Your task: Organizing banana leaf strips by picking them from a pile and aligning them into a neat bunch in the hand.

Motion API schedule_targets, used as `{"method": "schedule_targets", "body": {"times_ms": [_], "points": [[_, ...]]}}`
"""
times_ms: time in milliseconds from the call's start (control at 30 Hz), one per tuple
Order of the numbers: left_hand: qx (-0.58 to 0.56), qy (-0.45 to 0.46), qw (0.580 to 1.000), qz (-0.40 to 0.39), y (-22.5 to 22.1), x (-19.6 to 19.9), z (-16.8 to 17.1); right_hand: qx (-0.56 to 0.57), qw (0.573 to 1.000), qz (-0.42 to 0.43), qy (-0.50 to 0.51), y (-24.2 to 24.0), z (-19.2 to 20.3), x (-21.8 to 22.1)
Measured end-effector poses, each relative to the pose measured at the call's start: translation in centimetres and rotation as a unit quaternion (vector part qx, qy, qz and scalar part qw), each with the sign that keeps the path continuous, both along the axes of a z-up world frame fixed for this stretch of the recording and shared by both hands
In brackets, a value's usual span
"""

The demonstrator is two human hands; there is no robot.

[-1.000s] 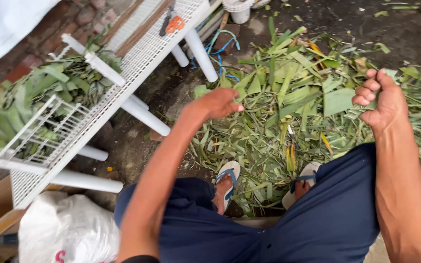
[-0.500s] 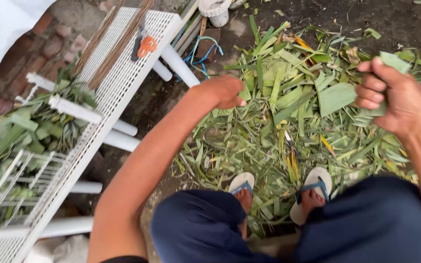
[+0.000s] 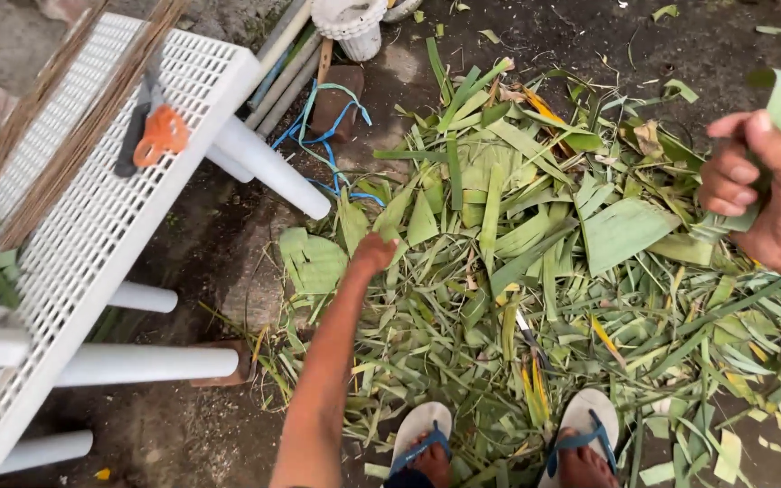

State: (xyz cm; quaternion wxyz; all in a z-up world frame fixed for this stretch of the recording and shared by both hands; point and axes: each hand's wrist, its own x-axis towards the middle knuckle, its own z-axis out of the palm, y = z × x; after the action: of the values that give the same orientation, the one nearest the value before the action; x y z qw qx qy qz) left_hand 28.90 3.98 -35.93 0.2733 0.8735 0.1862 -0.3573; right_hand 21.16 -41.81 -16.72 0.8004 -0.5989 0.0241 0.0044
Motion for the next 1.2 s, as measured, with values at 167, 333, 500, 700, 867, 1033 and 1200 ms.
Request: {"method": "schedule_targets", "body": {"times_ms": [167,333,500,700,867,1033,1200], "points": [[-0.075,-0.071,0.980,0.169,-0.7,-0.6,-5.3,0.027,0.999,-0.012,-0.025,-0.6,-6.1,-0.8],[-0.070,-0.101,0.956,0.265,-1.6,-0.5,-4.4,0.046,0.992,-0.063,0.097,0.4,-10.0,-3.5],[-0.336,-0.122,0.809,0.467,-0.4,-1.0,-7.1,0.085,0.994,-0.030,0.057,0.5,-11.8,-5.4],[-0.357,-0.140,0.838,0.388,-1.3,-6.1,-3.1,0.089,0.988,-0.044,0.122,2.0,-13.2,-6.0],[-0.367,-0.167,0.825,0.396,-0.1,-7.5,-4.0,0.046,0.981,-0.034,0.188,4.6,-13.4,-6.7],[-0.330,-0.191,0.827,0.414,1.6,-6.3,-2.1,0.068,0.973,-0.024,0.220,6.3,-15.6,-6.9],[-0.260,-0.242,0.817,0.453,0.9,-7.4,-1.4,0.070,0.967,-0.052,0.239,6.1,-15.7,-6.5]]}}
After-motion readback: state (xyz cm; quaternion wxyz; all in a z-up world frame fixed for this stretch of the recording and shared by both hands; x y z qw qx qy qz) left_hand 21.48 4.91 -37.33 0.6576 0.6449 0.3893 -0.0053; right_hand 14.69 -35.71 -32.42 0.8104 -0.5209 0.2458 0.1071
